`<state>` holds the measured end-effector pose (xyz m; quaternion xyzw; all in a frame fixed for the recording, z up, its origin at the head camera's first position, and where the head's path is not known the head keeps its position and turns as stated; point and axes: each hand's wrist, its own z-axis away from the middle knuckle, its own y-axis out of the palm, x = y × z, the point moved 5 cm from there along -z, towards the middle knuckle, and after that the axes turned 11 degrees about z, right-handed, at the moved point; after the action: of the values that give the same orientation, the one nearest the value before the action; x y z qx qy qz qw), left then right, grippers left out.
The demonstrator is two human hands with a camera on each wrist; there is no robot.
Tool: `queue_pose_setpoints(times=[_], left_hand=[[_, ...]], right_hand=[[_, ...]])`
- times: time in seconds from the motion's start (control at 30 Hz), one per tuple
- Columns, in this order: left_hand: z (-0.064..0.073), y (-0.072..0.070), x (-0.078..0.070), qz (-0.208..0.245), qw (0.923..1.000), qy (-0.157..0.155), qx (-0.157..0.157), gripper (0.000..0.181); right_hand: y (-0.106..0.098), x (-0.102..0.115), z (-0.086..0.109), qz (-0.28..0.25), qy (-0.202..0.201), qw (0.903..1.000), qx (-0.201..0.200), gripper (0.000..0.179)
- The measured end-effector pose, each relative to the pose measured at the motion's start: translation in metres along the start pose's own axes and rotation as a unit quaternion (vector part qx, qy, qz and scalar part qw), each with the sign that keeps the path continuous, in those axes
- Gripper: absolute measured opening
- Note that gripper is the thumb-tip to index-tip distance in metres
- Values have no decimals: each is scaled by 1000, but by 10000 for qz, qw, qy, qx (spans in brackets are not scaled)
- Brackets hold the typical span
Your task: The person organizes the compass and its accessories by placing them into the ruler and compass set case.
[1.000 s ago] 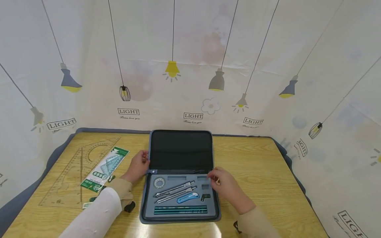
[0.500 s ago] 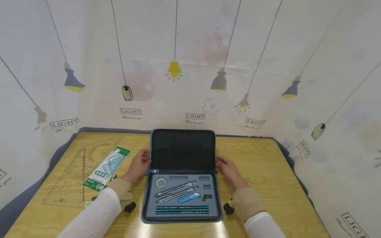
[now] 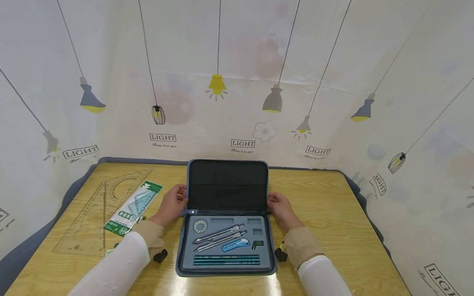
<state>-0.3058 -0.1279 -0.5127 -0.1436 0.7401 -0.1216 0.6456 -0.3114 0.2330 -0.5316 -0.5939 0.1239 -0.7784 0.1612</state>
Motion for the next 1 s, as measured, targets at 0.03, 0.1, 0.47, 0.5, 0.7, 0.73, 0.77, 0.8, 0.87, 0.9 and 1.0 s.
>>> queue_pose_setpoints(times=[0.03, 0.1, 0.47, 0.5, 0.7, 0.73, 0.77, 0.8, 0.87, 0.9, 1.0], left_hand=[[0, -3, -1, -83, 9999, -43, 74, 36], [2, -11, -5, -259, 9991, -156, 280, 39], [40, -93, -17, -2913, 9509, -565, 878, 31], [43, -97, -16, -3091, 9455, -571, 843, 27], [57, -99, -4, -3356, 9359, -731, 785, 17], [58, -98, -2, -3334, 9365, -786, 755, 16], [58, -97, -1, -3300, 9376, -821, 721, 16], [59, -97, 0, -3291, 9382, -824, 687, 15], [60, -95, 1, -3288, 9388, -805, 644, 12], [60, -94, 1, -3273, 9396, -778, 633, 10], [60, -92, 2, -3185, 9433, -697, 631, 6]], right_hand=[[0, 1, 0, 15, -48, 10000, 18, 38], [1, 2, 0, 35, -113, 9999, 24, 37], [2, 2, 0, 37, -158, 9998, -77, 34], [1, 2, 0, 30, -172, 9998, -71, 34], [-1, 1, 1, 69, -140, 9999, -63, 35], [-1, 1, 1, 83, -131, 9999, -59, 35], [-1, 1, 1, 75, -119, 9999, -59, 35], [-1, 1, 0, 77, -119, 9999, -46, 35], [-1, 2, 0, 66, -104, 9999, -40, 35], [0, 2, 0, 68, -66, 9999, -59, 35], [1, 2, -1, 110, -34, 9999, -76, 35]])
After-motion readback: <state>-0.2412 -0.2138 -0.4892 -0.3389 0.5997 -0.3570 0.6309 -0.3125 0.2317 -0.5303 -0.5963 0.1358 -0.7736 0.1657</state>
